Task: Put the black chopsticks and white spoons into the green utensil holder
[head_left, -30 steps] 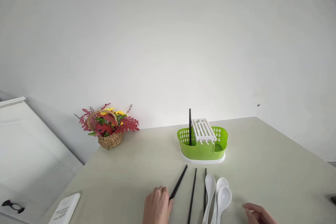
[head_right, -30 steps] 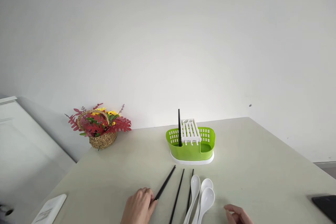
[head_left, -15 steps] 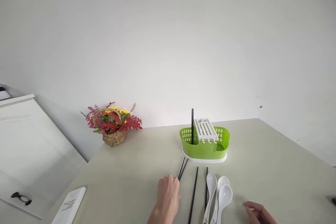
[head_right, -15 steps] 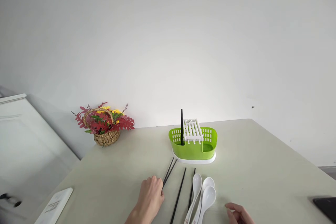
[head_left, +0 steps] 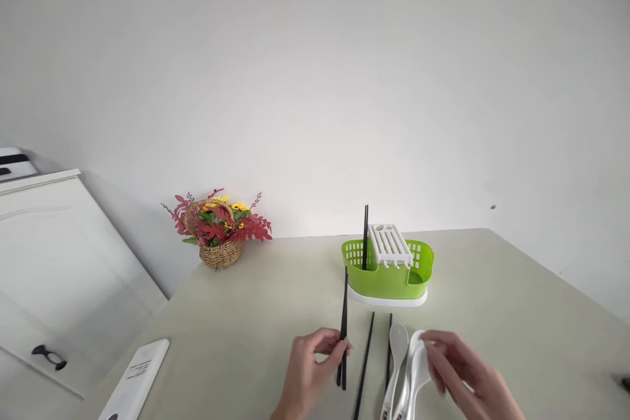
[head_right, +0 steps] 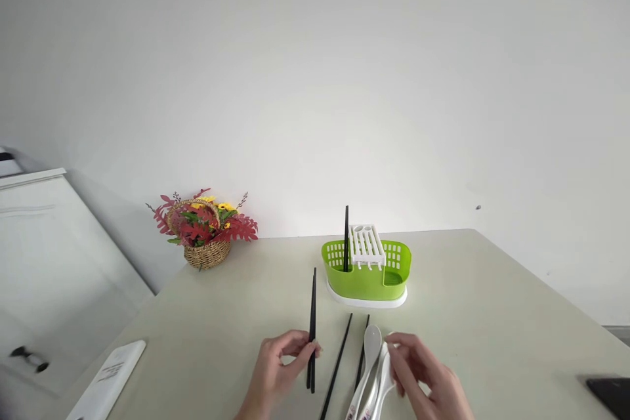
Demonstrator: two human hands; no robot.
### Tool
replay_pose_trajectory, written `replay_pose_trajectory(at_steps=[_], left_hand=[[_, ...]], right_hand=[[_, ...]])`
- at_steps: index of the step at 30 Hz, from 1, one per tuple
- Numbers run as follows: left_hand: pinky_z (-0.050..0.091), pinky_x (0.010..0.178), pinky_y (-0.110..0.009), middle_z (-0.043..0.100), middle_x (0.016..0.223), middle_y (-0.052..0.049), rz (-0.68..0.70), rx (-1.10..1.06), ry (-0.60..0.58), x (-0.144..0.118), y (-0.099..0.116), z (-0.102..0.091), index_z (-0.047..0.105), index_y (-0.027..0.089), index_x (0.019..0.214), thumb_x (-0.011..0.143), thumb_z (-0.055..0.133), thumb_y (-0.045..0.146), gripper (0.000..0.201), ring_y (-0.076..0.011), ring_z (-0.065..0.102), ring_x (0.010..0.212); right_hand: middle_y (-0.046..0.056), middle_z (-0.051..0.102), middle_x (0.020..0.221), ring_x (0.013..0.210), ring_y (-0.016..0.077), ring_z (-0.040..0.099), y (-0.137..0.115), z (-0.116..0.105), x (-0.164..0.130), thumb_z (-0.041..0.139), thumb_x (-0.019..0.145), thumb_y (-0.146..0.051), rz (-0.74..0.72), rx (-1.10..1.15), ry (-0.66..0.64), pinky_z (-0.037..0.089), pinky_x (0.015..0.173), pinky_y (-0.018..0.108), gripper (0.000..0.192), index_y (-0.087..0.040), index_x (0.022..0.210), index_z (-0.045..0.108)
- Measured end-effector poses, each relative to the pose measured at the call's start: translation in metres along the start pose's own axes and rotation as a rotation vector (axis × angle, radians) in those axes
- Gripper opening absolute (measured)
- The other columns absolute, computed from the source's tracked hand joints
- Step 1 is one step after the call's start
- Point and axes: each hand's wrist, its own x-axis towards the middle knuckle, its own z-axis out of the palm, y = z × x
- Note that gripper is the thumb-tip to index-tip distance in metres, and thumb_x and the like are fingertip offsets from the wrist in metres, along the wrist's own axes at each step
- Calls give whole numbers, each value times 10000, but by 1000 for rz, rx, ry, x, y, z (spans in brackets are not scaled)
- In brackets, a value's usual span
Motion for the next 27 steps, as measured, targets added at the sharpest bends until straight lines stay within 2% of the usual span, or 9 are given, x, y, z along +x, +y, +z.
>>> replay_pose_trajectory(at_steps=[6, 8, 10, 12, 15, 19, 23, 25, 27], left_hand=[[595, 808, -214, 819, 892, -7, 106, -24, 26, -16, -20, 22, 729, 240, 932, 959, 620, 411, 205, -178, 778, 823], [594, 812, -205, 817, 912, -7, 136, -12, 23, -19, -24, 23, 717, 241, 947, 977, 595, 404, 206, -170, 777, 839], [598, 796, -196, 815, 894, -10, 155, 1, 36, -21, -27, 23, 704, 236, 945, 982, 587, 404, 208, -165, 778, 828], [603, 773, -189, 811, 866, -13, 171, 12, 55, -22, -31, 22, 702, 231, 937, 977, 592, 411, 214, -167, 780, 812], [612, 782, -201, 814, 885, -21, 173, 12, 46, -22, -36, 20, 722, 229, 944, 961, 618, 420, 219, -177, 782, 813], [614, 850, -253, 821, 954, -35, 113, -24, -11, -23, -42, 21, 762, 232, 977, 960, 619, 416, 233, -206, 782, 869], [603, 846, -267, 816, 951, -43, 89, 9, -60, -20, -52, 18, 771, 227, 967, 954, 627, 386, 215, -210, 770, 867], [584, 877, -285, 806, 995, -48, 89, 62, -52, -15, -55, 13, 745, 232, 1059, 926, 670, 368, 205, -215, 751, 915], [561, 924, -310, 787, 1055, -58, 71, 75, -7, -10, -57, 7, 680, 236, 1192, 913, 690, 381, 314, -217, 725, 978]], right_hand=[[-1, 640, 908, 730, 138, 566, -74, 27, 43, 526, 965, -555, -161, -145, -418, 474, 619, 247, 380, -282, 1225, 570], [-11, 635, 930, 743, 131, 553, -91, 34, 53, 531, 973, -530, -207, -180, -519, 464, 643, 249, 311, -286, 1160, 578], [-23, 617, 889, 724, 124, 518, -101, 40, 58, 505, 992, -511, -252, -206, -563, 437, 647, 254, 257, -267, 965, 583], [-36, 572, 805, 694, 122, 470, -105, 44, 61, 463, 1014, -495, -296, -241, -568, 397, 635, 259, 342, -248, 780, 492], [-49, 516, 727, 661, 123, 428, -105, 48, 61, 430, 1029, -476, -330, -302, -553, 361, 616, 259, 388, -245, 721, 383], [-43, 547, 721, 641, 126, 438, -109, 48, 59, 436, 1029, -452, -371, -395, -544, 363, 597, 250, 361, -248, 732, 420], [-26, 599, 704, 603, 121, 488, -118, 43, 67, 433, 1036, -438, -486, -469, -538, 376, 575, 250, 363, -244, 740, 511], [-15, 634, 688, 580, 116, 527, -127, 34, 82, 427, 1037, -468, -509, -452, -465, 391, 558, 245, 397, -237, 737, 548], [-13, 649, 639, 524, 106, 531, -139, 20, 106, 445, 1016, -538, -474, -394, -327, 387, 507, 232, 443, -235, 716, 566]])
